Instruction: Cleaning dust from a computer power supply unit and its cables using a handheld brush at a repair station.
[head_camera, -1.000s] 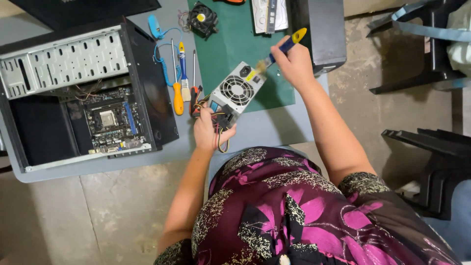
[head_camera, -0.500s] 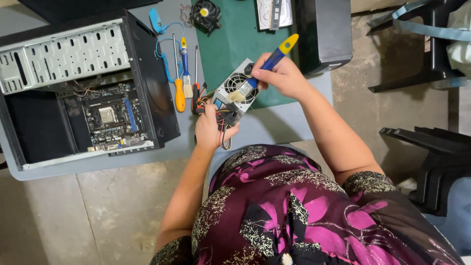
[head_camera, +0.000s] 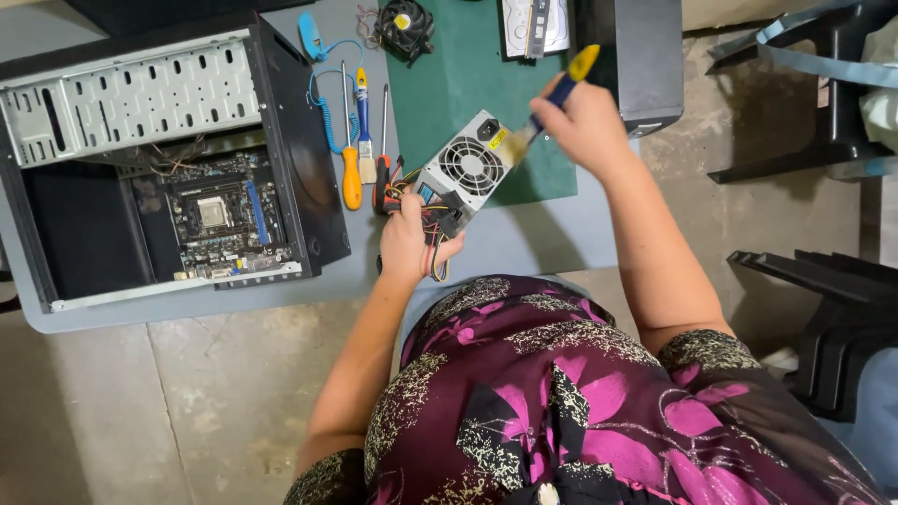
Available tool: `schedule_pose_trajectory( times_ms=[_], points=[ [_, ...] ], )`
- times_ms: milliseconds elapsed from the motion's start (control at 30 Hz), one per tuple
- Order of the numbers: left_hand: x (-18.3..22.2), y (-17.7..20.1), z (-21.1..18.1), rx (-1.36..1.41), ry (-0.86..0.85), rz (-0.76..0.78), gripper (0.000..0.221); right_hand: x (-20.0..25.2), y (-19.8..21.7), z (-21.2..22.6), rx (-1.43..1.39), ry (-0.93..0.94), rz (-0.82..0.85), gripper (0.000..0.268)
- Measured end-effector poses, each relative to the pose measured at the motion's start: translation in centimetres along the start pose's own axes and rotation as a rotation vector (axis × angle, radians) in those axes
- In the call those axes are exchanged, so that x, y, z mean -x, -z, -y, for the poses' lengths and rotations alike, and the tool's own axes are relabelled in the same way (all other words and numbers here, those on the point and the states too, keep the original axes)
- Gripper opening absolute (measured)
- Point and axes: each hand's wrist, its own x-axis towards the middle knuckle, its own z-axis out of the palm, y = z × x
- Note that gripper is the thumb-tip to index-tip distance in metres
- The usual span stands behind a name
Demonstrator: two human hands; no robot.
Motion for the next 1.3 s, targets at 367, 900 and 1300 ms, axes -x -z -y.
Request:
schedule_pose_trajectory(
  times_ms=[367,900,1300],
  points=[
    [-0.2,0.2,-0.5,-0.007,0.035,0.002,0.079,0.0,0.1,0.0,0.074,0.102,-0.004,0.024],
    [0.2,-0.3,0.0,-0.036,0.000,-0.025,0.077,1.6,-1.3,2.3,-0.257,0.108,0.113,0.014],
    [0.1,-0.5,0.3,-0.015,-0.023,-0.034,0.084,-2.2,-2.6,0.1,0.041,0.204,0.006,0.015]
  ],
)
